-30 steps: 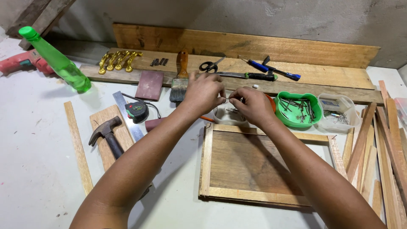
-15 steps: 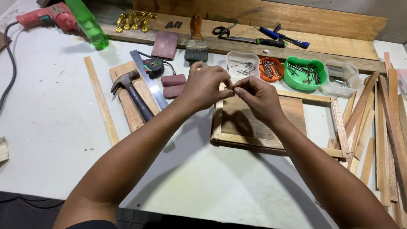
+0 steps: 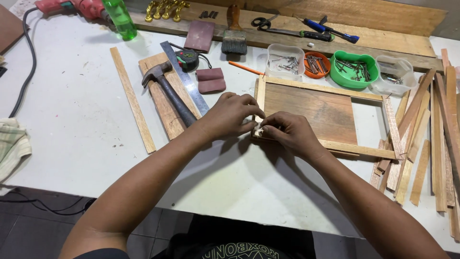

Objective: The person assembles a wooden frame at a workbench. They position thin wood strips against a wooden panel, mark with a pencil, take nails from containers, and hammer nails to fasten the strips, occasionally using a tape measure and sanding block while working on the frame.

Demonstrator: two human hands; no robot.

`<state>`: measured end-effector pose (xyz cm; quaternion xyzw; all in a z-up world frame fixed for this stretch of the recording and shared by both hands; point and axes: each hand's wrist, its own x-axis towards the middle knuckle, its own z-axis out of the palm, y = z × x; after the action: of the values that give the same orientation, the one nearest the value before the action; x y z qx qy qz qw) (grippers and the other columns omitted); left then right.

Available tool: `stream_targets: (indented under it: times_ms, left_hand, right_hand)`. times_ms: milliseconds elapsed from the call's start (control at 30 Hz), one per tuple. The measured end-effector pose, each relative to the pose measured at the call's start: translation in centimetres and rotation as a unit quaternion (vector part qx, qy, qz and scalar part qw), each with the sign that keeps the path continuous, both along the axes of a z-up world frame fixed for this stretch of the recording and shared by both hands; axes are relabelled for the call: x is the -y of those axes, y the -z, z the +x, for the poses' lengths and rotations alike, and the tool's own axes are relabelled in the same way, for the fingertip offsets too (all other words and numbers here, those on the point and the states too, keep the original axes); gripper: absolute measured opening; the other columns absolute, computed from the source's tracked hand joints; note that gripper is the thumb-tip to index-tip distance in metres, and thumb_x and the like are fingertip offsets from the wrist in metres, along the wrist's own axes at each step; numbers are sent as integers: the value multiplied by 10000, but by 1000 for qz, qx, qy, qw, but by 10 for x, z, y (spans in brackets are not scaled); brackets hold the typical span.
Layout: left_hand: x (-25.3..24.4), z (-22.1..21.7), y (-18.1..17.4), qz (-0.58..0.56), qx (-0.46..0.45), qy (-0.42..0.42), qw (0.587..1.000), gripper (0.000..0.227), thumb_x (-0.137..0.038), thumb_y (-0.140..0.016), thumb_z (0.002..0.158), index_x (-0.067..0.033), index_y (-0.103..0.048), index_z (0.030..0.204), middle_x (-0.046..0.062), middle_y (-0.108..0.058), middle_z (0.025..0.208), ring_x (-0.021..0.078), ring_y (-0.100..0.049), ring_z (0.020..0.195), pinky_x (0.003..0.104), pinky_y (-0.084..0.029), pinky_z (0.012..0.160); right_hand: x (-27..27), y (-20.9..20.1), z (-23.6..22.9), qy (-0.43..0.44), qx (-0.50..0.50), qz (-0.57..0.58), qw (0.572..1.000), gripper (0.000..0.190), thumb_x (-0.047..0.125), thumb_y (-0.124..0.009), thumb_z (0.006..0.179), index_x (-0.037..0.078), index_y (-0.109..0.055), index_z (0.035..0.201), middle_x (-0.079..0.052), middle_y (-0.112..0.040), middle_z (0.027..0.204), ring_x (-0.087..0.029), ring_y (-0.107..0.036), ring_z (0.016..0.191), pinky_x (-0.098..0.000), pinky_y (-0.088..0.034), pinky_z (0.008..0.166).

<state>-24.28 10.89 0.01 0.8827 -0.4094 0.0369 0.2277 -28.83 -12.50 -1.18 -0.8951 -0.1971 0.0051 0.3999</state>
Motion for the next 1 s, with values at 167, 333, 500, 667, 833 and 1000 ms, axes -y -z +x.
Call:
stream_targets:
  times_ms: [167, 333, 500, 667, 833, 1000]
  left_hand:
    - [1, 2, 11, 9, 12, -5, 1000, 201, -338, -709, 901, -274, -788, 1075, 7, -707, 1135, 202, -654, 1088, 523, -382, 1043]
    - [2, 2, 10, 20, 0, -15, 1000, 165, -338, -712, 899, -288, -803, 1028, -16, -714, 1128, 182, -656, 1082, 536, -375, 1051]
    - [-2, 6, 14, 4, -41, 7, 999, 180, -332, -736, 893, -294, -796, 1059, -35, -706, 1156, 149, -646, 1105, 472, -385, 1010]
    - [-1, 5, 8, 19, -61, -1, 998, 213, -339, -768, 859, -304, -795, 1067, -42, -701, 1167, 132, -643, 1079, 455, -362, 1032]
    - [0, 5, 6, 38, -58, -4, 998, 260, -346, -797, 813, -317, -791, 1071, -45, -696, 1178, 133, -638, 1098, 474, -356, 1036]
    - [0, 7, 9, 64, -31, -6, 997, 259, -359, -789, 828, -336, -779, 1086, -50, -685, 1212, 147, -624, 1140, 550, -319, 1085]
  right_hand:
    - [-3, 6, -2, 14, -19, -8, 1000, 197, 205, -746, 905, 96, -774, 1066, -49, -788, 963, -151, -760, 847, -310, -598, 767]
    - [-2, 10, -2, 12, -4, -4, 1000, 195, 201, -747, 909, 89, -772, 1066, -58, -790, 964, -148, -760, 845, -306, -597, 762]
    - [-4, 7, -5, 19, -1, -3, 1000, 187, 199, -744, 912, 82, -774, 1054, -58, -802, 928, -137, -764, 815, -298, -600, 732]
    - [-5, 6, -5, 33, -33, -8, 999, 177, 204, -736, 917, 93, -778, 1048, -46, -808, 914, -126, -768, 800, -288, -607, 710]
    - [-5, 8, -3, 33, -33, -3, 999, 183, 200, -742, 910, 95, -775, 1056, -44, -806, 925, -129, -769, 818, -293, -610, 718]
    - [-5, 10, -1, 9, 9, -5, 1000, 177, 182, -748, 911, 84, -771, 1056, -58, -789, 964, -155, -767, 843, -308, -605, 752]
